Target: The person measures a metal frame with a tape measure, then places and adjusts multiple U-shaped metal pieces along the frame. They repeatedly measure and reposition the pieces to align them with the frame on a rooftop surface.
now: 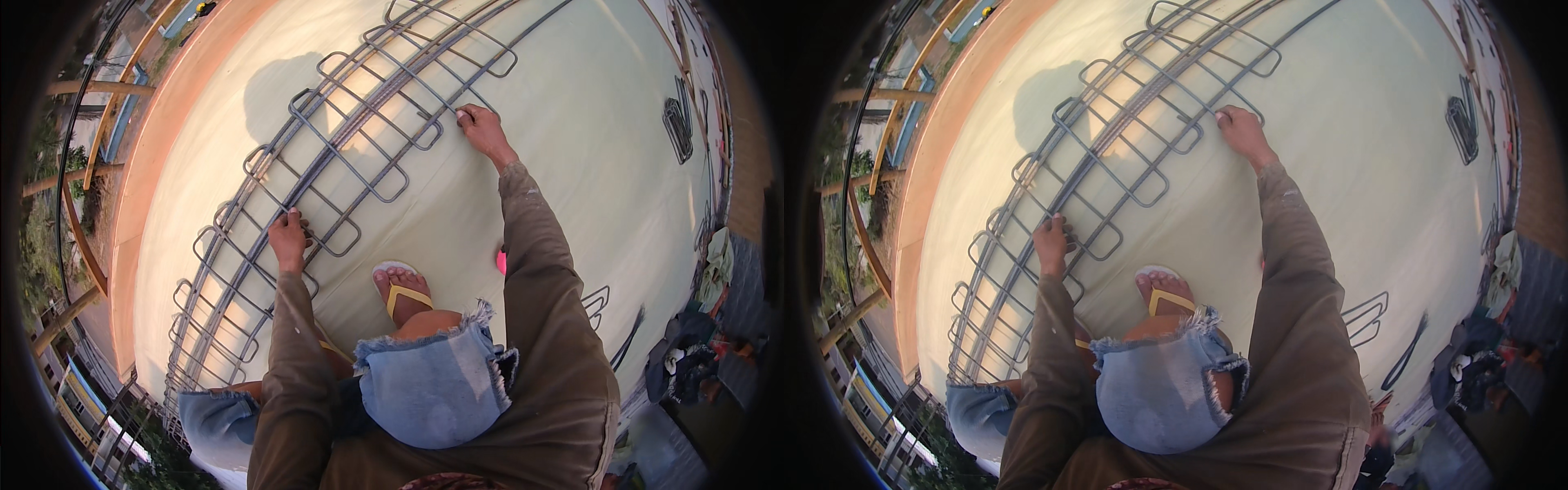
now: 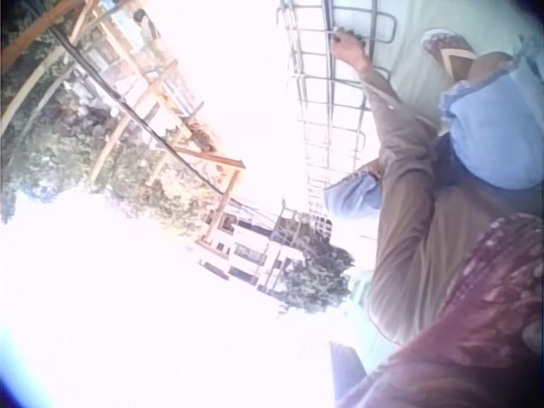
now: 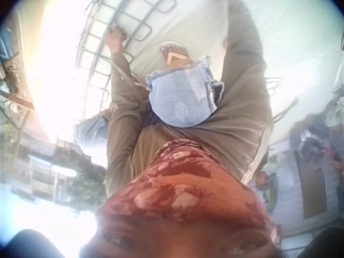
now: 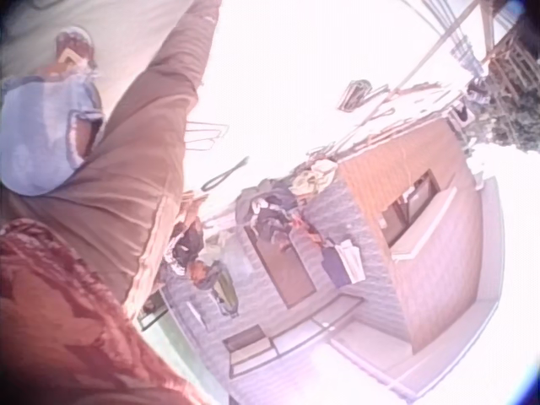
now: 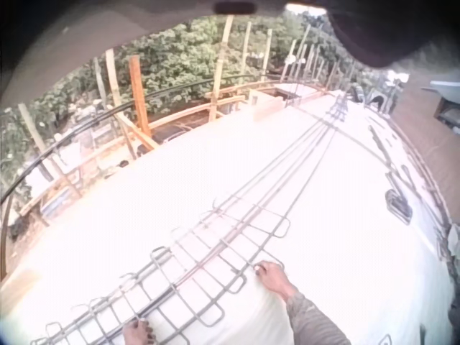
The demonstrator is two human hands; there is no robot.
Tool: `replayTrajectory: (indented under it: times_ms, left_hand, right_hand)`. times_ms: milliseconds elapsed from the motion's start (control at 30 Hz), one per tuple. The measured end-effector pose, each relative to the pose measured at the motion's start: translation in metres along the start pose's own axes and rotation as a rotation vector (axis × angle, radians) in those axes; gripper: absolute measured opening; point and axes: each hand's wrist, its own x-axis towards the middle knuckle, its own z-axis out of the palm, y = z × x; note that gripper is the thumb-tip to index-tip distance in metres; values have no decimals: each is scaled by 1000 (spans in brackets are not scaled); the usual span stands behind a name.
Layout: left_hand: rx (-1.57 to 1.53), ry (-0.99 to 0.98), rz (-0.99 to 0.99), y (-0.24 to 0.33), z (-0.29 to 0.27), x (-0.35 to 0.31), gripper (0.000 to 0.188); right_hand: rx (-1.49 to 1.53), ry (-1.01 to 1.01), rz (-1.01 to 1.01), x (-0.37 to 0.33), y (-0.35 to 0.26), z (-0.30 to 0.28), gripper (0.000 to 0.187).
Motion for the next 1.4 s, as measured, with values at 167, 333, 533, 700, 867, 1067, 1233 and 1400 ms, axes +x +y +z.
replayTrajectory:
  times_ms: [167,333,533,700,867,1067,1233,1400]
  left_hand:
    - [-18,23,2,-1,1,1,36]
    - [70,31,19,4,0,0,39]
    - [540,448,339,13,-4,-9,54]
    - [491,437,465,22,-8,11,56]
    - [294,294,637,50,16,24,43]
    - [72,26,786,89,82,-21,29]
    - [-1,-496,593,80,115,-80,19]
    - [3,-854,97,71,129,-130,37]
  right_hand:
    - [-195,213,-173,-13,-16,13,24]
    - [-209,185,-230,-15,-29,10,23]
    - [-276,489,-415,-44,-4,-26,32]
    - [-388,441,-190,-140,72,-135,22]
    - [-386,242,339,-294,108,-168,35]
    - [-399,76,245,-345,80,-54,122]
    - [-494,99,492,-302,48,-1,121]
    - [52,-163,217,-282,-17,-26,110]
